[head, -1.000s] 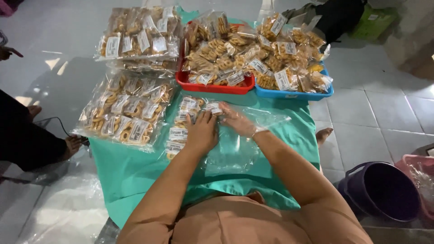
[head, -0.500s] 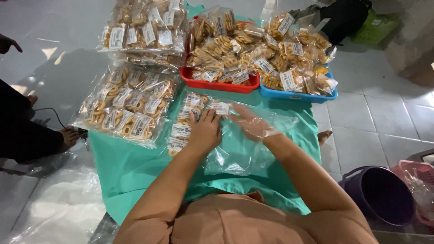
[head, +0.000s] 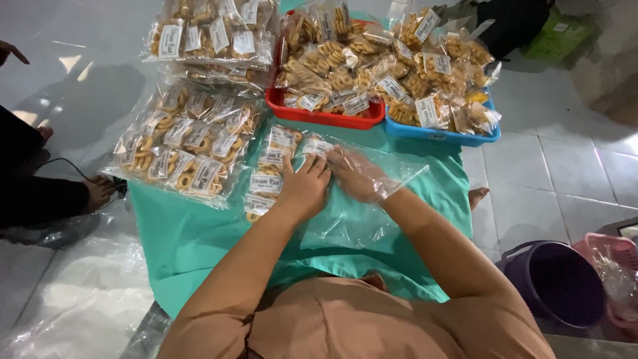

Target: Manually packing small individually wrapped snack packets into a larger clear plastic bag while sitting on the floor.

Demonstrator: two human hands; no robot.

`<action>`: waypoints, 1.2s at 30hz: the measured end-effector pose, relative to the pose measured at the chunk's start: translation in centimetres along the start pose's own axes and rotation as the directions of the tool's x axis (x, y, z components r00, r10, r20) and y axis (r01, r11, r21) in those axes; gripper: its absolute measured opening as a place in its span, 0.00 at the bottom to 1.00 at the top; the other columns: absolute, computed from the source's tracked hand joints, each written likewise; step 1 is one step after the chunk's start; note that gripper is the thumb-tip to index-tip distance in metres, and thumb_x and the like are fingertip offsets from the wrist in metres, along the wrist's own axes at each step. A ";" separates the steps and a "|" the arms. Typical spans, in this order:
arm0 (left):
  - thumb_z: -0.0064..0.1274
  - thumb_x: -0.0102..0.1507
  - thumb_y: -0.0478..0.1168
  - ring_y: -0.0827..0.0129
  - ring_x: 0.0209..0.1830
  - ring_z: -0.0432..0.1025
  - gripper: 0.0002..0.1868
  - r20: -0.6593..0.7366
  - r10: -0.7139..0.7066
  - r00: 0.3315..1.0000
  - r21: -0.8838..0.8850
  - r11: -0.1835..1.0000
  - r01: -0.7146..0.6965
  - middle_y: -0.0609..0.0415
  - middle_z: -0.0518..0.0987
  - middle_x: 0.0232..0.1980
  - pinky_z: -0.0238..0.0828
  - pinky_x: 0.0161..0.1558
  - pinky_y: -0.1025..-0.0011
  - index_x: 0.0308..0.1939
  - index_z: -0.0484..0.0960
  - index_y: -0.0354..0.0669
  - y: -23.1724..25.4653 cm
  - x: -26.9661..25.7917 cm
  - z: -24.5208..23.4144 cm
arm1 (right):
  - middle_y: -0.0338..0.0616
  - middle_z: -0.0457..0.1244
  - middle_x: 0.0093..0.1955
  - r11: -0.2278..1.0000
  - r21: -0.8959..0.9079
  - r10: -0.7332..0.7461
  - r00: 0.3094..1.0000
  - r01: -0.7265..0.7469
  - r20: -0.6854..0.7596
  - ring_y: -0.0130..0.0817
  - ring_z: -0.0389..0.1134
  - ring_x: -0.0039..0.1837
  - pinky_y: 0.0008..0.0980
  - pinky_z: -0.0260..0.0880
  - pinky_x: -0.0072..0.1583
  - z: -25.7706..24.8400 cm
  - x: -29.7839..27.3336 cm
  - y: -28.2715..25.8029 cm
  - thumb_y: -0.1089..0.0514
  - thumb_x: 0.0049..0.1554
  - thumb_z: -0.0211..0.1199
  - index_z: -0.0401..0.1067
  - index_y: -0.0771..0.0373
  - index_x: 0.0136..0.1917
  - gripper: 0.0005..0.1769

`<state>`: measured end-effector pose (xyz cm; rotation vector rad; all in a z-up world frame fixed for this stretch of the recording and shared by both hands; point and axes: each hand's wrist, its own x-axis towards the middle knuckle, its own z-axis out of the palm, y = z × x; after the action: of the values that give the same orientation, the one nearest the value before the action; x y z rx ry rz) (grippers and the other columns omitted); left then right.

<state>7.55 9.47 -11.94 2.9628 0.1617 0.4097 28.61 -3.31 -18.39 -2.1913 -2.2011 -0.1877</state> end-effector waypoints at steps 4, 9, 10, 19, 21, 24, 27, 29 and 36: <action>0.46 0.65 0.39 0.45 0.77 0.55 0.24 0.077 -0.004 0.997 0.056 0.998 -0.001 0.40 0.69 0.73 0.35 0.67 0.18 0.66 0.75 0.42 0.3 -0.2 0.7 | 0.41 0.40 0.87 0.998 0.066 -0.016 1.000 0.014 0.026 0.49 0.37 0.86 0.50 0.43 0.81 -1.7 -0.3 0.1 0.50 0.59 0.60 0.53 0.49 0.81 0.39; 0.47 0.65 0.40 0.43 0.78 0.53 0.26 0.169 -0.050 0.984 0.000 0.999 0.051 0.38 0.66 0.75 0.36 0.66 0.19 0.68 0.72 0.42 0.9 -0.1 -0.2 | 0.58 0.47 0.84 0.979 0.175 -0.105 0.994 0.108 -0.027 0.60 0.43 0.84 0.53 0.48 0.79 -1.5 -1.0 1.5 0.50 0.63 0.49 0.53 0.63 0.81 0.36; 0.47 0.65 0.40 0.43 0.78 0.53 0.26 0.166 -0.050 0.985 -0.003 0.999 0.052 0.38 0.66 0.75 0.36 0.66 0.19 0.68 0.72 0.42 0.9 -0.1 0.0 | 0.58 0.47 0.84 0.979 0.173 -0.106 0.994 0.108 -0.024 0.60 0.43 0.84 0.53 0.48 0.79 -1.1 -1.0 1.9 0.50 0.63 0.49 0.53 0.63 0.81 0.36; 0.41 0.68 0.41 0.46 0.81 0.49 0.25 0.237 -0.083 0.968 -0.012 0.996 0.088 0.39 0.59 0.79 0.35 0.68 0.19 0.69 0.69 0.41 0.8 0.3 0.0 | 0.53 0.47 0.84 0.991 0.082 -0.106 0.994 0.109 -0.034 0.56 0.45 0.84 0.54 0.51 0.77 -0.4 0.2 1.8 0.51 0.62 0.55 0.53 0.63 0.81 0.38; 0.39 0.70 0.43 0.48 0.82 0.47 0.26 0.299 -0.105 0.949 -0.012 0.993 0.114 0.40 0.57 0.80 0.33 0.68 0.19 0.72 0.66 0.42 0.8 0.5 0.0 | 0.52 0.48 0.84 0.980 0.189 -0.071 0.997 0.066 0.020 0.54 0.44 0.84 0.52 0.47 0.80 -1.1 -0.4 1.5 0.54 0.62 0.54 0.52 0.63 0.82 0.37; 0.37 0.70 0.43 0.49 0.82 0.48 0.24 0.285 -0.148 0.947 -0.078 0.981 0.177 0.41 0.57 0.80 0.30 0.70 0.21 0.70 0.66 0.44 0.9 0.7 -0.3 | 0.48 0.49 0.84 0.946 0.310 -0.101 0.995 0.097 0.000 0.53 0.46 0.83 0.48 0.43 0.81 -1.5 -3.9 3.1 0.48 0.67 0.44 0.53 0.58 0.82 0.33; 0.37 0.70 0.43 0.51 0.82 0.46 0.24 0.344 -0.181 0.921 -0.057 0.975 0.213 0.42 0.54 0.82 0.27 0.70 0.21 0.71 0.64 0.45 0.5 1.4 -0.1 | 0.51 0.48 0.84 0.624 0.721 0.152 0.952 -0.301 0.266 0.43 0.46 0.83 0.45 0.40 0.81 -14.2 -6.9 -2.0 0.60 0.66 0.47 0.44 0.70 0.83 0.35; 0.38 0.71 0.43 0.50 0.82 0.46 0.25 0.334 -0.184 0.925 -0.048 0.976 0.211 0.41 0.54 0.81 0.27 0.70 0.21 0.72 0.63 0.43 0.1 1.6 0.1 | 0.53 0.53 0.81 0.717 0.591 0.234 0.926 -0.370 0.296 0.46 0.51 0.80 0.46 0.45 0.81 -12.4 -10.3 -0.2 0.59 0.61 0.53 0.46 0.70 0.81 0.38; 0.40 0.71 0.43 0.47 0.82 0.47 0.27 0.320 -0.160 0.934 -0.037 0.983 0.181 0.39 0.55 0.81 0.30 0.69 0.19 0.74 0.62 0.41 0.2 1.8 -1.1 | 0.35 0.57 0.80 0.794 0.051 0.599 0.794 -0.606 0.102 0.37 0.54 0.82 0.48 0.46 0.81 -4.3 -25.7 7.8 0.39 0.68 0.43 0.69 0.44 0.73 0.27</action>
<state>8.93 9.65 -10.40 2.8684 0.3560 -0.0826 36.36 -29.34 -16.33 -2.7483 -1.3786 0.0144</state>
